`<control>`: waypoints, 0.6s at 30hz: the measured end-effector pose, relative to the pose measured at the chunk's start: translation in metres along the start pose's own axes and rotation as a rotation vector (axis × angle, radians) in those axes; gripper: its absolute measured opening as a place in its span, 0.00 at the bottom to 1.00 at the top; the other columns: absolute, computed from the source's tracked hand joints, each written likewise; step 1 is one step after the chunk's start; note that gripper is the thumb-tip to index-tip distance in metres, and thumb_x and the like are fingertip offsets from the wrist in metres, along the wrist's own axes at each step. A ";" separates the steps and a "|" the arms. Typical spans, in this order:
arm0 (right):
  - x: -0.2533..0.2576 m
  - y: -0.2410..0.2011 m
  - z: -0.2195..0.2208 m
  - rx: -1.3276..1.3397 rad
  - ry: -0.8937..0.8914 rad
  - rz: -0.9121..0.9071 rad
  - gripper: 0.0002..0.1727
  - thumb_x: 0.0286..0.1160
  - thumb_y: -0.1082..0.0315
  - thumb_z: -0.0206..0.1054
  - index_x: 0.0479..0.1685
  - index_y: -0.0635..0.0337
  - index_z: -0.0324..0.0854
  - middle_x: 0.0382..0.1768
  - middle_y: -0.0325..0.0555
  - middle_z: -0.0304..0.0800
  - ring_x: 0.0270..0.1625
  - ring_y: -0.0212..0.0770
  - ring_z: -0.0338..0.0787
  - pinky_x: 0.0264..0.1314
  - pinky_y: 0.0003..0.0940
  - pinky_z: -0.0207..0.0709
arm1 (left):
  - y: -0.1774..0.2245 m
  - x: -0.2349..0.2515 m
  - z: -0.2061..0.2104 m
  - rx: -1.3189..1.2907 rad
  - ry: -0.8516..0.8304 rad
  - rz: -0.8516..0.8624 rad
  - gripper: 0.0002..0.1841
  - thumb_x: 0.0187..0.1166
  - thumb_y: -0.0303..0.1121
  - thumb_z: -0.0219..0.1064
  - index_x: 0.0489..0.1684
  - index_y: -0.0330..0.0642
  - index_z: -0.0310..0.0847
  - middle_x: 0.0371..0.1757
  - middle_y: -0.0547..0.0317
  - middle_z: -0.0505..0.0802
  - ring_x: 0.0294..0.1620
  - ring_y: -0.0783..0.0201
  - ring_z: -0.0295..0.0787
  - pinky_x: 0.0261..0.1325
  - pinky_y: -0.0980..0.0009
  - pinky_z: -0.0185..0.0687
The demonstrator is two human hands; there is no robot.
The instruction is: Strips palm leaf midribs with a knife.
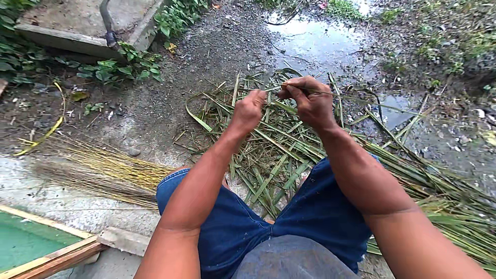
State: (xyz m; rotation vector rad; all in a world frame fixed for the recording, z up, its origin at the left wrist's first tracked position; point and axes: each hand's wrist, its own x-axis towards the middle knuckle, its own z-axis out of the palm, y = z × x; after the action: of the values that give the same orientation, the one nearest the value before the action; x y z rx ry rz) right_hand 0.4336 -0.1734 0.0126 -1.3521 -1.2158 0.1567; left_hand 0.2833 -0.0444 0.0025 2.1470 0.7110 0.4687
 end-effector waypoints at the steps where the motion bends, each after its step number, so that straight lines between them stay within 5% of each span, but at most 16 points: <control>1: 0.001 -0.003 -0.003 0.009 0.007 0.004 0.08 0.82 0.77 0.63 0.51 0.71 0.85 0.46 0.47 0.96 0.45 0.34 0.97 0.55 0.33 0.93 | -0.006 0.006 -0.006 -0.033 -0.024 -0.122 0.28 0.96 0.48 0.40 0.69 0.37 0.80 0.37 0.45 0.88 0.29 0.53 0.86 0.38 0.51 0.86; 3: 0.002 -0.005 -0.009 0.014 0.020 0.017 0.08 0.83 0.77 0.62 0.51 0.70 0.86 0.46 0.47 0.96 0.45 0.35 0.97 0.56 0.34 0.93 | -0.009 0.013 -0.010 -0.063 -0.017 -0.242 0.30 0.96 0.52 0.37 0.66 0.39 0.80 0.35 0.47 0.86 0.23 0.53 0.82 0.33 0.52 0.84; 6: 0.003 -0.004 -0.013 0.025 0.025 0.021 0.08 0.82 0.77 0.63 0.50 0.70 0.86 0.46 0.47 0.96 0.44 0.35 0.97 0.55 0.34 0.94 | -0.003 0.011 -0.006 -0.032 -0.033 -0.139 0.28 0.96 0.49 0.40 0.67 0.38 0.81 0.34 0.48 0.87 0.25 0.54 0.82 0.34 0.52 0.83; 9: 0.000 0.000 -0.015 -0.029 -0.016 0.034 0.08 0.83 0.76 0.62 0.49 0.70 0.86 0.44 0.47 0.95 0.44 0.35 0.96 0.55 0.35 0.93 | -0.026 0.024 -0.012 -0.050 -0.034 -0.317 0.32 0.95 0.55 0.37 0.63 0.38 0.80 0.34 0.46 0.86 0.23 0.52 0.81 0.33 0.50 0.83; 11: 0.000 0.006 -0.013 -0.085 -0.035 0.001 0.08 0.83 0.75 0.63 0.48 0.70 0.87 0.43 0.47 0.96 0.43 0.34 0.96 0.54 0.34 0.93 | -0.024 0.030 -0.012 -0.098 0.011 -0.370 0.33 0.95 0.57 0.35 0.66 0.41 0.80 0.31 0.51 0.83 0.17 0.58 0.78 0.26 0.57 0.83; 14: 0.000 0.009 -0.015 -0.149 -0.046 -0.093 0.09 0.82 0.76 0.63 0.49 0.70 0.88 0.44 0.48 0.96 0.45 0.34 0.96 0.56 0.33 0.91 | -0.003 0.017 -0.007 -0.076 0.005 -0.211 0.29 0.96 0.52 0.37 0.65 0.40 0.80 0.33 0.50 0.85 0.22 0.58 0.80 0.30 0.56 0.84; 18: 0.001 0.009 -0.010 -0.225 -0.041 -0.232 0.08 0.79 0.77 0.65 0.46 0.71 0.90 0.49 0.55 0.95 0.51 0.38 0.95 0.60 0.32 0.88 | 0.016 -0.004 0.006 0.050 0.050 0.244 0.24 0.94 0.42 0.47 0.61 0.33 0.85 0.45 0.45 0.94 0.45 0.57 0.92 0.53 0.56 0.86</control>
State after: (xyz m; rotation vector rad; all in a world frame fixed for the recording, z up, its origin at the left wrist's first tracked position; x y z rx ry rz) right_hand 0.4462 -0.1759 0.0086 -1.3924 -1.4480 -0.1213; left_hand 0.2887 -0.0581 0.0110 2.2879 0.4939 0.6412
